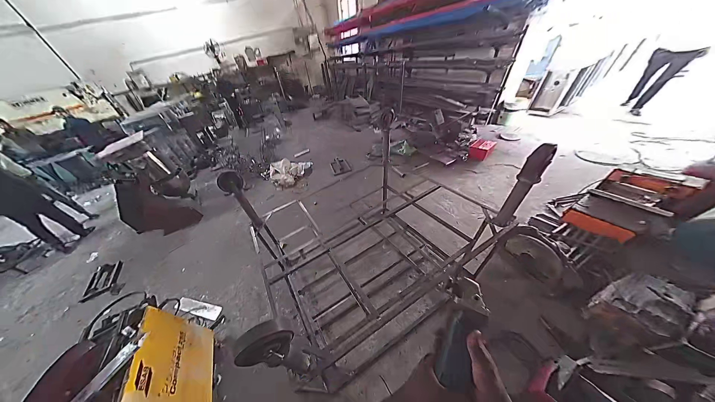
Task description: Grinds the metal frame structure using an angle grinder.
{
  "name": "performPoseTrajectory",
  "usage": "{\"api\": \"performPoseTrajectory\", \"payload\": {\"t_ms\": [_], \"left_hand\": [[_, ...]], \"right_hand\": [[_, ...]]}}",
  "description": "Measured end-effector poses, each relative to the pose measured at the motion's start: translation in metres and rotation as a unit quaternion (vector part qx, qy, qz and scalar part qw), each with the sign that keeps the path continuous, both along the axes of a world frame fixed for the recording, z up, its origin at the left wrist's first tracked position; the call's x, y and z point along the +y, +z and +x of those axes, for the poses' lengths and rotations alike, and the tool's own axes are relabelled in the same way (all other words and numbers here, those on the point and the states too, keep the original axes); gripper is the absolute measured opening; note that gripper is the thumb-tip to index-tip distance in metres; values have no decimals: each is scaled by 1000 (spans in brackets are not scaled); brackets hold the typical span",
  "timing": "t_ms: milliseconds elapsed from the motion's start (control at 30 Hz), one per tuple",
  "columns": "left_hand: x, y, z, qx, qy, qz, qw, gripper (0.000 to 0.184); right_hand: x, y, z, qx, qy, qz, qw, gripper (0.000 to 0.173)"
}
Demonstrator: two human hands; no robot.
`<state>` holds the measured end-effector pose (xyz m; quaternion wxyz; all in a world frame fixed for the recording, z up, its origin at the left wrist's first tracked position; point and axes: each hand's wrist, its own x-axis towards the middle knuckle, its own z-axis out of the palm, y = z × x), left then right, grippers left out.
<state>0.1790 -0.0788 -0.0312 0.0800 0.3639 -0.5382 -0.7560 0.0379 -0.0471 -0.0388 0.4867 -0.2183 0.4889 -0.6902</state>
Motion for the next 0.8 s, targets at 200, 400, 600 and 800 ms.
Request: {"api": "performPoseTrajectory", "payload": {"t_ms": [200, 400, 600, 800], "left_hand": [[-17, -63, 47, -162, 8, -109, 981, 78], [-19, -95, 77, -199, 19, -87, 976, 74], [-17, -113, 104, 17, 116, 152, 981, 54], [21, -177, 99, 22, 249, 316, 915, 46]], "right_hand": [[-34, -48, 46, -25, -41, 131, 990, 56], [-60, -74, 88, 16, -51, 223, 973, 68], [-78, -99, 85, -179, 155, 198, 951, 48], [-80, -148, 115, -27, 188, 385, 903, 35]]}}
